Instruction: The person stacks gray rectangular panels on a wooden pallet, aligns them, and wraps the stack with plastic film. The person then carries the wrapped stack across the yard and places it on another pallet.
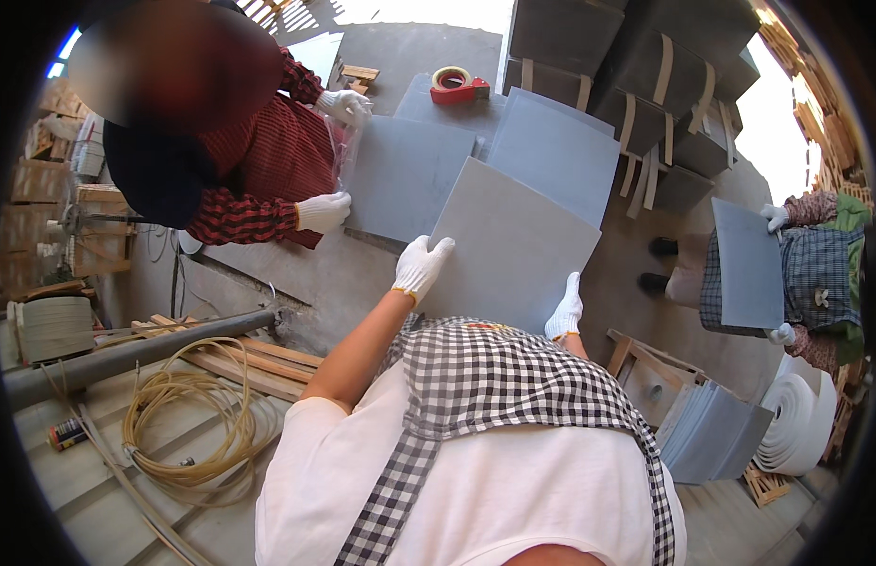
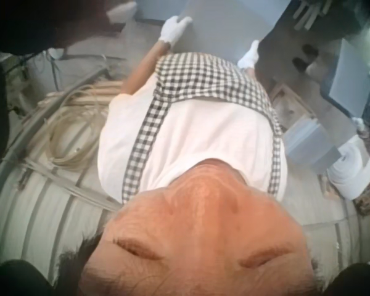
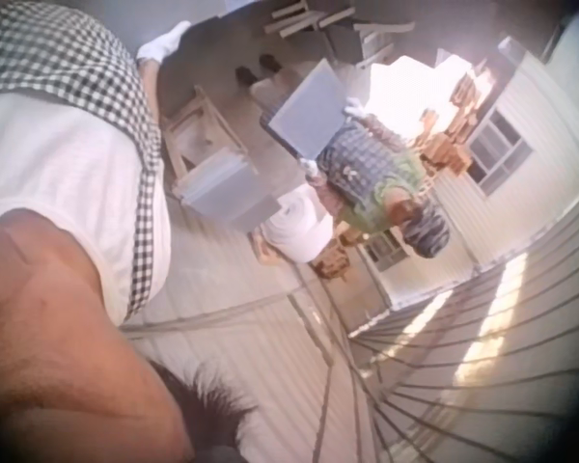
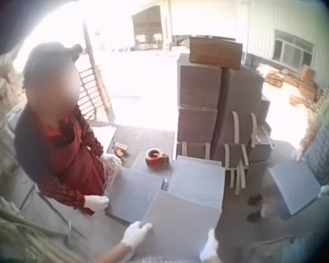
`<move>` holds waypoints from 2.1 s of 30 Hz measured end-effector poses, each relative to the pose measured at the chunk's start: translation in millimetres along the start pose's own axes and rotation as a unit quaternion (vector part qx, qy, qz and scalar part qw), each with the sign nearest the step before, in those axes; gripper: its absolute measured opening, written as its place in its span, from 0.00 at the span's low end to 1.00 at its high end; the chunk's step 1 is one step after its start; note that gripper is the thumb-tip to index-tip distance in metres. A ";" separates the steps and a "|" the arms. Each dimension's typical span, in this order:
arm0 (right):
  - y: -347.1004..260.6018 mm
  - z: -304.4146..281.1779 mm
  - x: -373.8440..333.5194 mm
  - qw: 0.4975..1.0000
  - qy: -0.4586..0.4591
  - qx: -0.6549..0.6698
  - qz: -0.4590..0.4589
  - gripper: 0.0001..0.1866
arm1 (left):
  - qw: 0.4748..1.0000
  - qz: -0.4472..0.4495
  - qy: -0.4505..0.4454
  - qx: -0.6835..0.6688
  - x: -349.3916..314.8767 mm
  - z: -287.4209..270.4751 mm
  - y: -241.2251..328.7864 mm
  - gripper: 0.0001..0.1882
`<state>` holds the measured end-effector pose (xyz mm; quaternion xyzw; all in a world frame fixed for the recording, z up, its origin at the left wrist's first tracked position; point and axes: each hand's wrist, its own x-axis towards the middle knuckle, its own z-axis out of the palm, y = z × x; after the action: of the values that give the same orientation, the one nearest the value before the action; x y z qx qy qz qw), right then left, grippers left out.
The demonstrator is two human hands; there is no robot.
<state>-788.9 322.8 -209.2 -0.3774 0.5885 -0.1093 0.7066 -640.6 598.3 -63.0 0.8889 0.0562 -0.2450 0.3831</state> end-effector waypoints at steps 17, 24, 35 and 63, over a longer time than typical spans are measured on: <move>6.4 10.2 -14.9 0.999 0.037 0.011 -0.001 0.44 | 0.999 -0.009 -0.042 -0.012 31.0 -11.3 -0.6 0.38; 6.6 24.3 -29.0 0.998 0.053 0.022 0.020 0.43 | 1.000 0.008 -0.025 0.004 39.7 -18.4 -6.4 0.38; -2.6 35.8 -32.1 0.999 0.031 0.019 -0.014 0.41 | 0.998 -0.010 -0.046 -0.049 21.4 -41.3 8.5 0.38; -25.4 186.2 -78.3 0.920 -0.204 -0.296 -0.156 0.30 | 0.961 -0.096 0.121 -0.227 68.7 -126.7 -73.3 0.22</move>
<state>-633.5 427.4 -129.4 -0.6705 0.3708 0.0410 0.6413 -551.9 733.4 -69.5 0.7916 0.2418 -0.1521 0.5401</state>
